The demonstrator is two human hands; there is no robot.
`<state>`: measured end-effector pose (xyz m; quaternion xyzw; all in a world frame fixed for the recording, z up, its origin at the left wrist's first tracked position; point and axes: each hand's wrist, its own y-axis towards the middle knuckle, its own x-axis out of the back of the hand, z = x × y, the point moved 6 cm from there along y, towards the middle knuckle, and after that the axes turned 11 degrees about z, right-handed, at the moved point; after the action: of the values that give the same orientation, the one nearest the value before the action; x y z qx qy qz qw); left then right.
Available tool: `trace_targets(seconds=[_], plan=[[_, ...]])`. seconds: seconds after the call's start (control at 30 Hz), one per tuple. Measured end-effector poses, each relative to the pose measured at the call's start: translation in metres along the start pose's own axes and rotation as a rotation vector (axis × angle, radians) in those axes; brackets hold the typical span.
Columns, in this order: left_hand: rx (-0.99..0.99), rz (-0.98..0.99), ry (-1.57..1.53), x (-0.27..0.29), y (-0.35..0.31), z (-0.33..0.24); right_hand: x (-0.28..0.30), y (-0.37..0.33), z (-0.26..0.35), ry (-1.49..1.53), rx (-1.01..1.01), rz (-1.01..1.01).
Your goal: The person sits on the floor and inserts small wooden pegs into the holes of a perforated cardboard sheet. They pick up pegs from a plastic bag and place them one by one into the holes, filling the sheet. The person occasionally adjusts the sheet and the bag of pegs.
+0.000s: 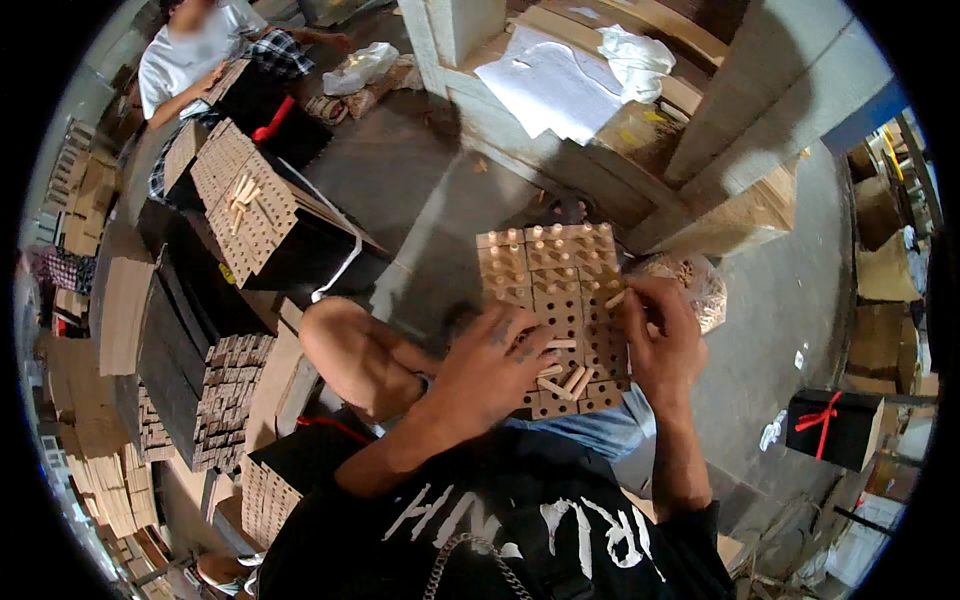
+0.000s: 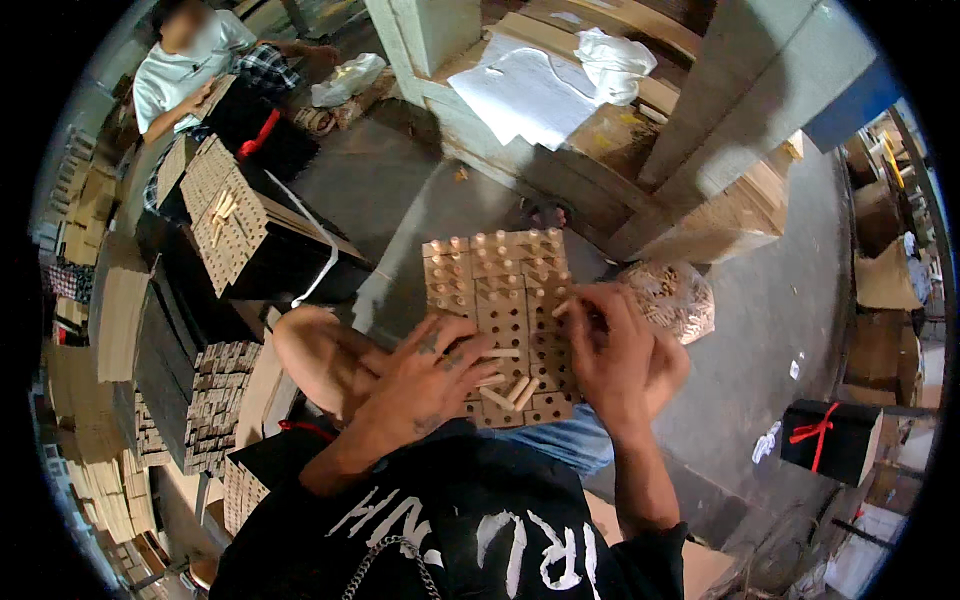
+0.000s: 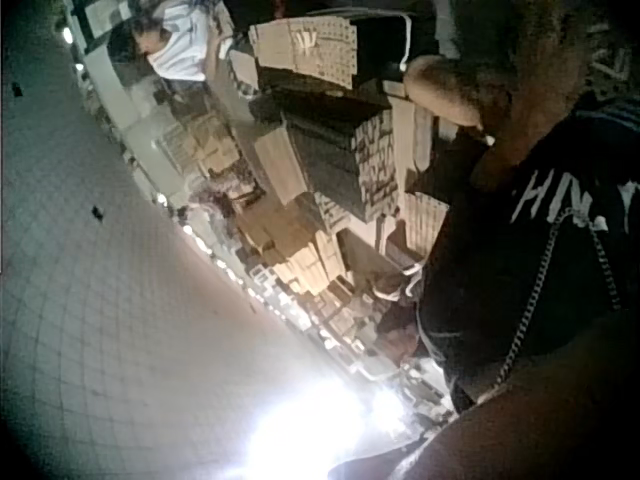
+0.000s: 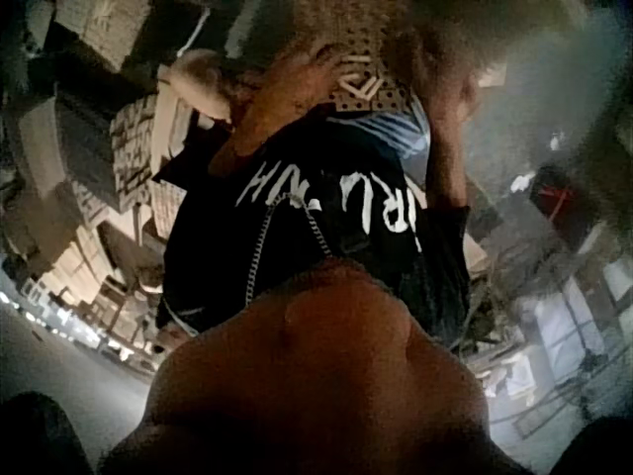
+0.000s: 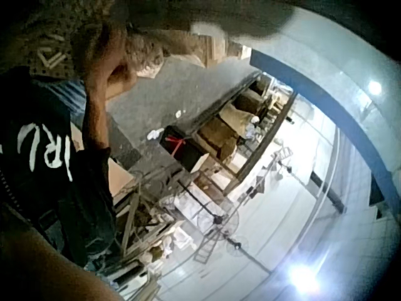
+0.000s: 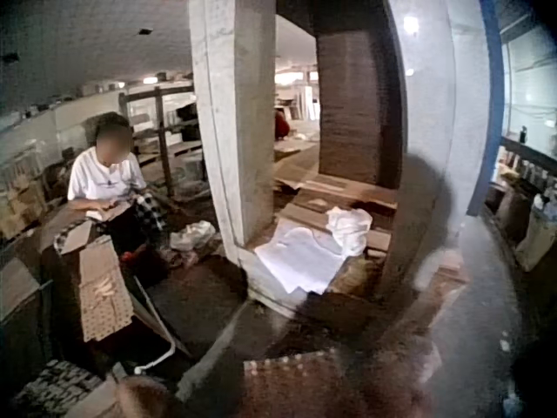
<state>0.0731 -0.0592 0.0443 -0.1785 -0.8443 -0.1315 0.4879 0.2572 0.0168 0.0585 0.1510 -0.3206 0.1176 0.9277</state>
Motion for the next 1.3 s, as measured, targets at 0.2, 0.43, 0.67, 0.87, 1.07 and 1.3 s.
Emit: trace_targets(seconds=[0.2,0.43,0.67,0.87,1.07,1.3], plan=[[-0.053,-0.008,0.087,-0.001,-0.011,-0.009,0.004,-0.014,0.008,-0.409,0.189,-0.065],[-0.087,0.106,0.116,0.004,-0.014,-0.009,0.0,-0.008,0.013,-0.415,0.379,0.068],[-0.075,0.079,0.107,-0.001,-0.016,0.002,-0.008,-0.012,0.026,-0.617,0.424,0.138],[-0.12,0.031,0.111,0.003,-0.019,0.012,0.001,-0.015,0.021,-0.385,0.202,0.107],[0.088,-0.23,-0.353,0.028,-0.024,0.032,-0.028,-0.006,0.048,-0.26,0.293,0.455],[0.092,-0.177,-0.181,0.018,-0.019,0.011,-0.037,-0.003,0.064,-0.359,0.356,0.546]])
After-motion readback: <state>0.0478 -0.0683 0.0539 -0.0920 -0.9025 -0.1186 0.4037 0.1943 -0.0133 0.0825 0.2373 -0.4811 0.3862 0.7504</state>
